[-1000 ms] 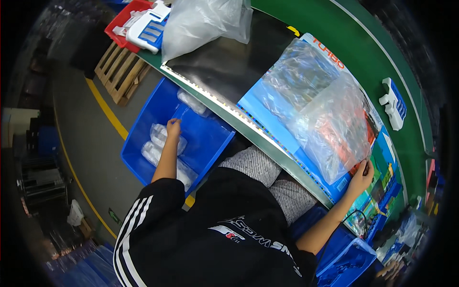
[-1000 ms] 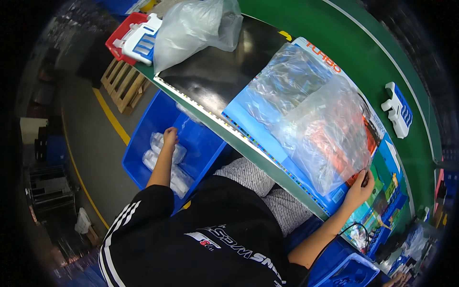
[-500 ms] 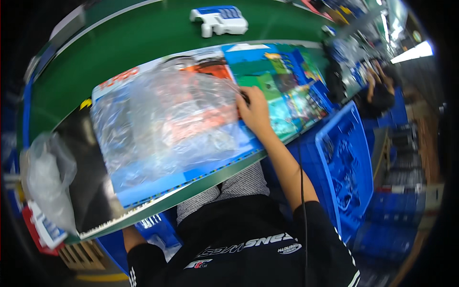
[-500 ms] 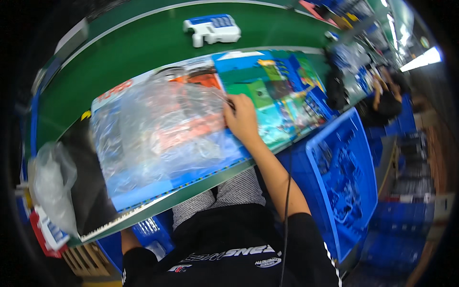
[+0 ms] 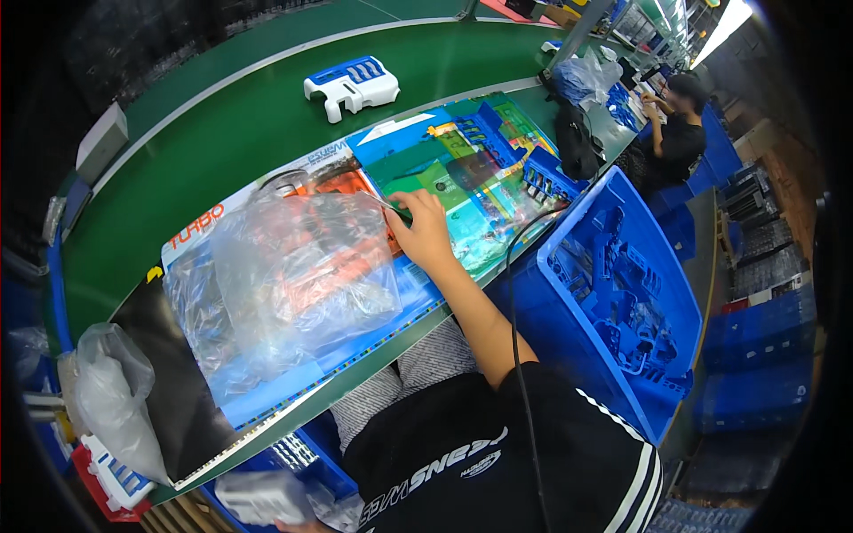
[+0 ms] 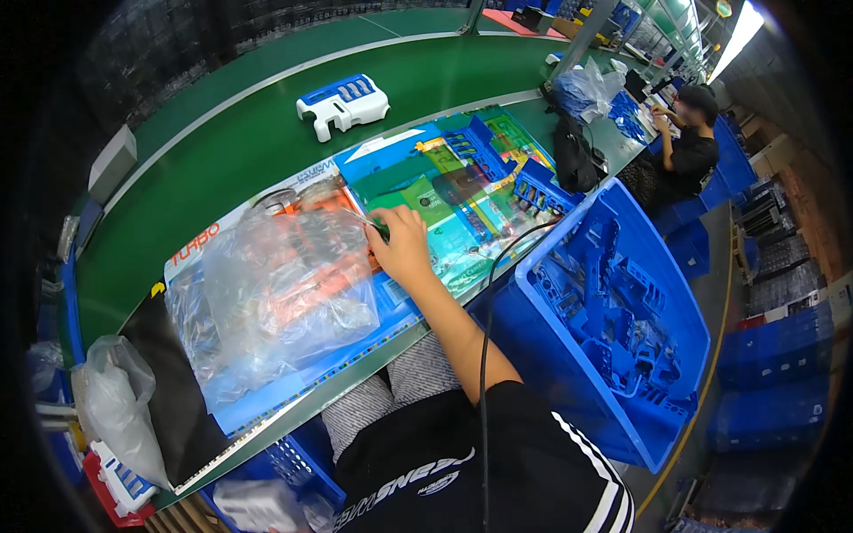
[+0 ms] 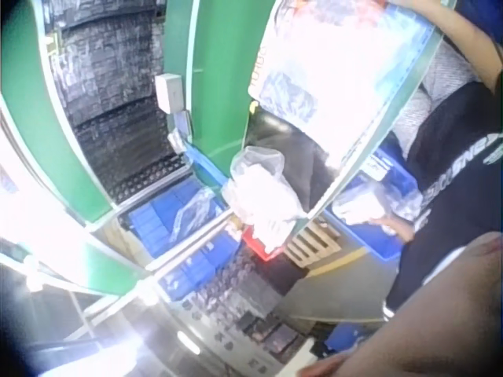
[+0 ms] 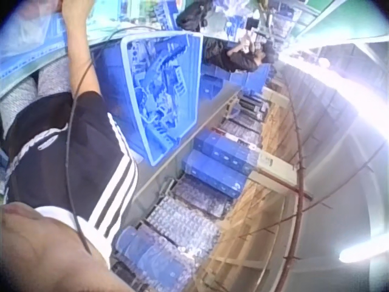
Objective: Assembling white and blue plastic housing components using a manual screwdriver on a factory workbench.
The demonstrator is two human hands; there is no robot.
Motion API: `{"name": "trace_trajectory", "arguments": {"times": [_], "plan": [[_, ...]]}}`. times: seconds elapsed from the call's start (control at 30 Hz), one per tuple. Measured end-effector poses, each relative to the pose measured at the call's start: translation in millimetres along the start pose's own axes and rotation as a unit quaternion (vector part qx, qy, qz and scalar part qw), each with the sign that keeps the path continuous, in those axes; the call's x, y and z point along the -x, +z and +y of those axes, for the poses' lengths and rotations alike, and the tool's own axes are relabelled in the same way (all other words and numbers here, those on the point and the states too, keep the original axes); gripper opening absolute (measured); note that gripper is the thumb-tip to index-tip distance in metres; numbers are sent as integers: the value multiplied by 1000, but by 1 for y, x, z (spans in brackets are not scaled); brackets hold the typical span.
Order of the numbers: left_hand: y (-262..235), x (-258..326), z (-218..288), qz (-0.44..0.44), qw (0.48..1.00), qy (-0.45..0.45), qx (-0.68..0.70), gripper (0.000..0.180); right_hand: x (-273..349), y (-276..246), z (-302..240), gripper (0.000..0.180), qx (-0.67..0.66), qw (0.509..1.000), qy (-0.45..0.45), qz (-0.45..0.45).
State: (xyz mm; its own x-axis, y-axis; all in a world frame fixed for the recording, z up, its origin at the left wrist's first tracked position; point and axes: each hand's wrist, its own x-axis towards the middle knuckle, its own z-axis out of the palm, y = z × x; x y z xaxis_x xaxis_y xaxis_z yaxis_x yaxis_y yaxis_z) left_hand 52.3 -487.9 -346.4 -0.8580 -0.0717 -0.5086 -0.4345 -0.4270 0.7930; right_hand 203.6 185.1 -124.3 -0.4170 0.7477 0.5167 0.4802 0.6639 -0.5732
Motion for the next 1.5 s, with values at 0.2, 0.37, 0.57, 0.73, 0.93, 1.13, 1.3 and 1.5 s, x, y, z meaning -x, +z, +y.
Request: {"name": "trace_trajectory", "arguments": {"times": [0.2,0.37,0.57,0.73,0.93,1.13,1.3,1.5], "plan": [[147,86,60,-193,976,64,-75,93,10,-33,-25,19,-114,972,-190,77],[274,141,76,-356,919,103,-132,103,50,-78,-115,89,-504,772,-145,-358],[418,210,91,-492,808,179,-270,116,66,-98,-116,116,-551,756,60,-347],[478,250,81,-502,778,243,-288,67,81,-90,-71,87,-727,605,219,-240],[511,281,89,-401,637,528,-394,8,84,-102,-33,90,-613,726,217,-222],[494,267,116,-348,834,393,-168,6,79,-111,-14,103,-675,651,283,-199],[497,238,123,-280,869,388,-122,8,68,-100,-36,107,-656,687,258,-175],[482,276,133,-358,668,565,-327,27,66,-91,-44,112,-629,730,195,-180]]}}
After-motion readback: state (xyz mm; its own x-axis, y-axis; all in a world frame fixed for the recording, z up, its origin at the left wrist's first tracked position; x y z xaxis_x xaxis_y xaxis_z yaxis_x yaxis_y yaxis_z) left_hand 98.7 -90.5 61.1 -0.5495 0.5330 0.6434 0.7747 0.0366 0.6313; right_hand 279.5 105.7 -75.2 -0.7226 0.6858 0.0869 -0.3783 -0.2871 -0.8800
